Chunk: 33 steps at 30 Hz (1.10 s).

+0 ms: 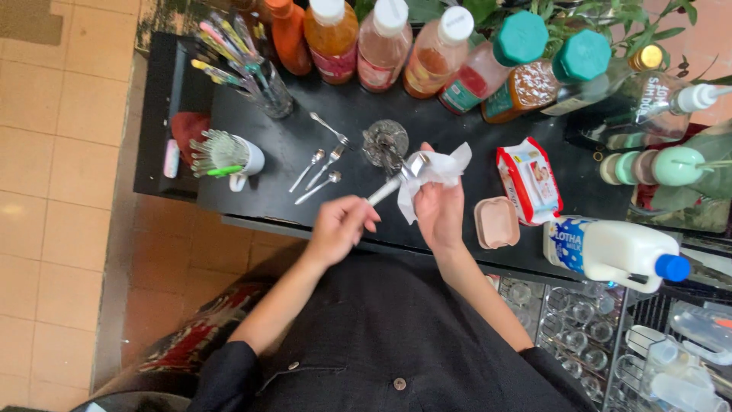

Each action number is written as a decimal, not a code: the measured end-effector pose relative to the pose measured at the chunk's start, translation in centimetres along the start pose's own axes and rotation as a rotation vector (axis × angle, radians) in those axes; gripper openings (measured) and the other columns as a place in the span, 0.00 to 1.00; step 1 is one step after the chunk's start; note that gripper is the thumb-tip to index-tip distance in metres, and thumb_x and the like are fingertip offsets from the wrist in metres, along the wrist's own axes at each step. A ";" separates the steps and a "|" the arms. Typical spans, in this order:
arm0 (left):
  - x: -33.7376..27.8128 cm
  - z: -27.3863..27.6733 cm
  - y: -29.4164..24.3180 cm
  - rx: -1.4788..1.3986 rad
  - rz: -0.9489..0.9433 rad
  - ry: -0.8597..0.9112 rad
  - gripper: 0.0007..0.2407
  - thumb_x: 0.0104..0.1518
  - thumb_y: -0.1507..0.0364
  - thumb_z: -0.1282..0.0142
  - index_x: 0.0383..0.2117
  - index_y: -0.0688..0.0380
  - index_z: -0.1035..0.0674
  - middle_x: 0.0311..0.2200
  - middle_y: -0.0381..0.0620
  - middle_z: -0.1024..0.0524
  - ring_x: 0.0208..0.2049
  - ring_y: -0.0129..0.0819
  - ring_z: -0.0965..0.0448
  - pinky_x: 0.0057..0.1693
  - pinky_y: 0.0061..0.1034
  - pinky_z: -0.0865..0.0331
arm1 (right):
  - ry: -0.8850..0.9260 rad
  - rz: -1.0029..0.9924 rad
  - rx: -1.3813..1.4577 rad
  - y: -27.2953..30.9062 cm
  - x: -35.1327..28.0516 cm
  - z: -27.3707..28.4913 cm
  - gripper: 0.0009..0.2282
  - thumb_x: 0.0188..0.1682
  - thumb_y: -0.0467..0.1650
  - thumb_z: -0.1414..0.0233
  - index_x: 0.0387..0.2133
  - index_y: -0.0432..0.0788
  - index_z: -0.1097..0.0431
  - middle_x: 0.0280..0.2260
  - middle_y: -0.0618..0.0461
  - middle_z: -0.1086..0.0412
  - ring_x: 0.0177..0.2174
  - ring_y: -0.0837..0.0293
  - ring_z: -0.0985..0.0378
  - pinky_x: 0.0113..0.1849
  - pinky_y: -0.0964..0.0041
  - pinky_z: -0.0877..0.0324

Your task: Cleaning and wiping individual forks and spoons with a white cloth.

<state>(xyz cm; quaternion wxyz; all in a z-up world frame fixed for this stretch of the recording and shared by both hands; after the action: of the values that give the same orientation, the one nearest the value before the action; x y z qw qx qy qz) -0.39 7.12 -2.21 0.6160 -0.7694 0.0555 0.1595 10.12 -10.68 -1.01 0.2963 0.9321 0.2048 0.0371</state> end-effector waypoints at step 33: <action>0.0 -3.3 -4.0 0.548 -0.447 0.001 0.08 0.61 0.71 0.45 0.25 0.59 0.17 0.23 0.44 0.21 0.20 0.32 0.23 0.30 0.25 0.33 | -0.158 -0.053 -0.452 -0.2 -0.4 15.3 0.08 0.53 0.19 0.49 0.45 0.29 0.31 0.39 0.47 0.25 0.37 0.57 0.24 0.42 0.62 0.29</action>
<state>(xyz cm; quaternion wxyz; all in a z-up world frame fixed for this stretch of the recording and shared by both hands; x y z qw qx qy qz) 1.34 4.86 2.13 0.8192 -0.5687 -0.0734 -0.0003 12.60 -18.88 -13.66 0.5136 0.8364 0.1918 0.0012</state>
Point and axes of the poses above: each hand's wrist, its own x-axis towards the middle knuckle, its own z-axis out of the back of the hand, y = z × x, the point moved 2 cm from there along x, towards the middle knuckle
